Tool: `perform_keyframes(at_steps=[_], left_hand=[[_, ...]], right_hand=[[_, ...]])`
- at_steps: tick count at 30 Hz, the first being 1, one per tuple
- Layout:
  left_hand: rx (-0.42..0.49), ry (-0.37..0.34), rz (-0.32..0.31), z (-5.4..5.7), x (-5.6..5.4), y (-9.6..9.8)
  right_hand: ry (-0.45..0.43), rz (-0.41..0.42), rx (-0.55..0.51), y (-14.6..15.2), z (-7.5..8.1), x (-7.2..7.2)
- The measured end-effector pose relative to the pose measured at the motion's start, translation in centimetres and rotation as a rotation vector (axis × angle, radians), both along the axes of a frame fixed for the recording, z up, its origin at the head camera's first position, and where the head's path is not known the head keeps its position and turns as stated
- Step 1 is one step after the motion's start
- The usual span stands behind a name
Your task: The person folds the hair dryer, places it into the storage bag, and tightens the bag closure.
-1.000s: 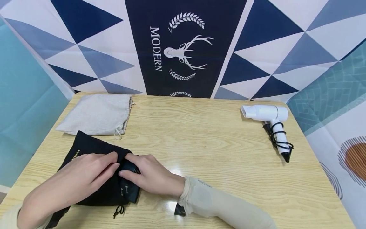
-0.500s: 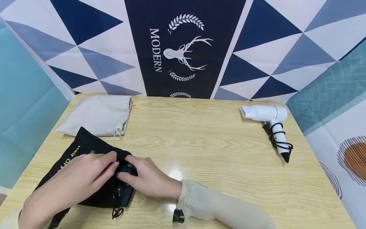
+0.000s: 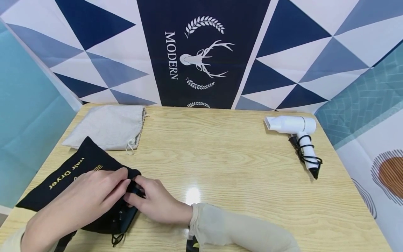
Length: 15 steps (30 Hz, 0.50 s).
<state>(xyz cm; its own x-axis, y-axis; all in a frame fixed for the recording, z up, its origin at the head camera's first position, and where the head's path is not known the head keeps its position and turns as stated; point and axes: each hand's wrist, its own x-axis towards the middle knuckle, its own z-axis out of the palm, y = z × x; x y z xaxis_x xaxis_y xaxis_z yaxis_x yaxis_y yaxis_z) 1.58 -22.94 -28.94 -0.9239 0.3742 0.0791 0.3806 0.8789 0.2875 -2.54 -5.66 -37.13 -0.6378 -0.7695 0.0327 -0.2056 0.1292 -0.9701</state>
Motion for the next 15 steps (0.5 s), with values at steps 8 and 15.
perform_keyframes(at_steps=[8, 15], left_hand=[[0.046, -0.040, -0.009, 0.0, 0.2, 0.0], [0.087, -0.056, -0.025, 0.2, 0.4, 0.2]], right_hand=[[0.022, -0.062, -0.116, -0.6, -0.2, 0.6], [0.058, -0.107, -0.163, -1.1, -0.6, 1.0]])
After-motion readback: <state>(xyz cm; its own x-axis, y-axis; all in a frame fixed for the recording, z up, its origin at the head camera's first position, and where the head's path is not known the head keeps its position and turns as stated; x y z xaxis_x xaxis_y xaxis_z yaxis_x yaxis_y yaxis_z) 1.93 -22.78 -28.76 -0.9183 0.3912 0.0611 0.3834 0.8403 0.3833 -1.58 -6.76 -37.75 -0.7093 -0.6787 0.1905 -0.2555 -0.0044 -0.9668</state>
